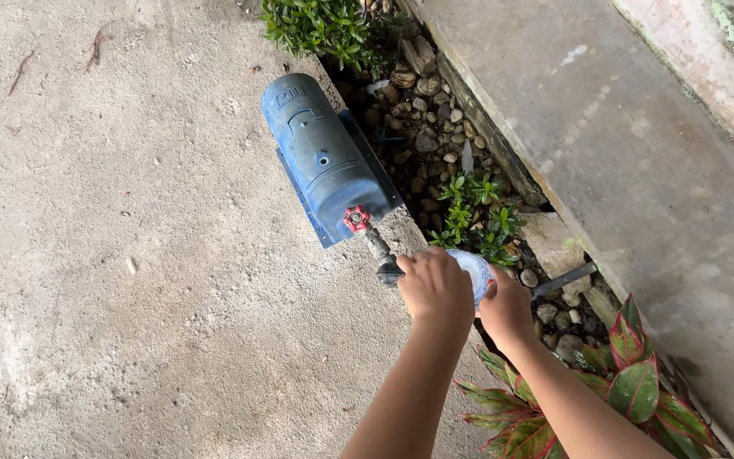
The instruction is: The recorder washes their hands using water from a plastic bottle.
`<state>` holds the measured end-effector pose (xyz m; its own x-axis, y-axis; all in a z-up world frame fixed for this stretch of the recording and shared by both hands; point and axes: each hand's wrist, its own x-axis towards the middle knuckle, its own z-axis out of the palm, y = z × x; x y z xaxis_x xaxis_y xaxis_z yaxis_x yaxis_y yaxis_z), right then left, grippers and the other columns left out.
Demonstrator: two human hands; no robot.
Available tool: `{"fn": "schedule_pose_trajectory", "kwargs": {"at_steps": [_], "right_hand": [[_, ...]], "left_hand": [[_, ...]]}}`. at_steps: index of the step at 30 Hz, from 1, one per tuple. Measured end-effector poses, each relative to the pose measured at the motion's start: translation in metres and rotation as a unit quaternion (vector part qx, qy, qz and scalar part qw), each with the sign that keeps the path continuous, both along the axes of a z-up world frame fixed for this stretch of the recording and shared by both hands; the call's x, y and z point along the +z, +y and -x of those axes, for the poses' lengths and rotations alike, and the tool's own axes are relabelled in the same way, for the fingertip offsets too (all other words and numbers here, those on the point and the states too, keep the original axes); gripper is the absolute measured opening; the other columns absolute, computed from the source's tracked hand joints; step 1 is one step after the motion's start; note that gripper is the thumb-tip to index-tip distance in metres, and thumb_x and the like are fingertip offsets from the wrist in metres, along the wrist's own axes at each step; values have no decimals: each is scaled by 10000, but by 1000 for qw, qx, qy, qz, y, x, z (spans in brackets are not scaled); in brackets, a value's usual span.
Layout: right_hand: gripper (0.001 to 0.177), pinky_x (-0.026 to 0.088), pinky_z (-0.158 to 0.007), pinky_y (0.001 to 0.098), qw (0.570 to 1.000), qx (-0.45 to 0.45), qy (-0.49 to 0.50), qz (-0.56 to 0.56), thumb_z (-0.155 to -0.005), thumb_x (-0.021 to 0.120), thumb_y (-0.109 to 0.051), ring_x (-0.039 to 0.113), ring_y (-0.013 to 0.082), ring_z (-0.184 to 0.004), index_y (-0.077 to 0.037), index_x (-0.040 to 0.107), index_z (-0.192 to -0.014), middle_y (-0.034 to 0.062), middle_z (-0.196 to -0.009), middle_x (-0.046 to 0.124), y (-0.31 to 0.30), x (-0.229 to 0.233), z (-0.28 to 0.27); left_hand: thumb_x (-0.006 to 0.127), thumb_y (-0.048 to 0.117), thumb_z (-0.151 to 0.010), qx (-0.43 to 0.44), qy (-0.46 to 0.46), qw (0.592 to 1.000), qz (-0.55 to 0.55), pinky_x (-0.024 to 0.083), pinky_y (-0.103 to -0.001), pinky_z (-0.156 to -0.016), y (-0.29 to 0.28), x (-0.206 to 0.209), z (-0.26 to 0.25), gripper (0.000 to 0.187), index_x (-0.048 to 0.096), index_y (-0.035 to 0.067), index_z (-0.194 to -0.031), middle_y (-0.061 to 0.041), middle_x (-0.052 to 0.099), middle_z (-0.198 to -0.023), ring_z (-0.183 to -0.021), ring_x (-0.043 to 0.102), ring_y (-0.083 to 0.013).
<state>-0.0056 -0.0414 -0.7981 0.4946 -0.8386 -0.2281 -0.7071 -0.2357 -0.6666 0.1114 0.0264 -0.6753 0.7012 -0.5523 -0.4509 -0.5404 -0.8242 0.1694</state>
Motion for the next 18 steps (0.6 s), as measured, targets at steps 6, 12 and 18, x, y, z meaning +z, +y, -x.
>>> {"fn": "schedule_pose_trajectory", "kwargs": {"at_steps": [6,12,18], "right_hand": [[424,628,-747,408,994,-10,62,-85,-1013,460,-83,773,315,-833,-32,549,-1424,232,-1031,727,4,36,-9],[397,605,-811,425,999,40,4,21,-990,461,-40,749,337,-919,36,583,-1361,264,-1046,726,-3,4,1],[458,639,-789,406,995,-4,49,-92,-979,432,-22,773,326,-889,-34,539,-1424,235,-1065,730,1,47,-13]], "left_hand": [[536,583,-1001,-95,54,991,-73,499,-407,-928,12,53,-2,664,637,-45,-1191,-164,631,-1193,-1312,419,-347],[501,709,-948,-170,4,984,-46,498,-391,-934,15,1,-6,790,685,-20,-1190,-129,677,-1205,-1351,448,-299],[430,719,-976,-166,23,984,-64,482,-423,-955,16,23,-10,793,678,6,-1219,-142,627,-1316,-1451,361,-305]]}}
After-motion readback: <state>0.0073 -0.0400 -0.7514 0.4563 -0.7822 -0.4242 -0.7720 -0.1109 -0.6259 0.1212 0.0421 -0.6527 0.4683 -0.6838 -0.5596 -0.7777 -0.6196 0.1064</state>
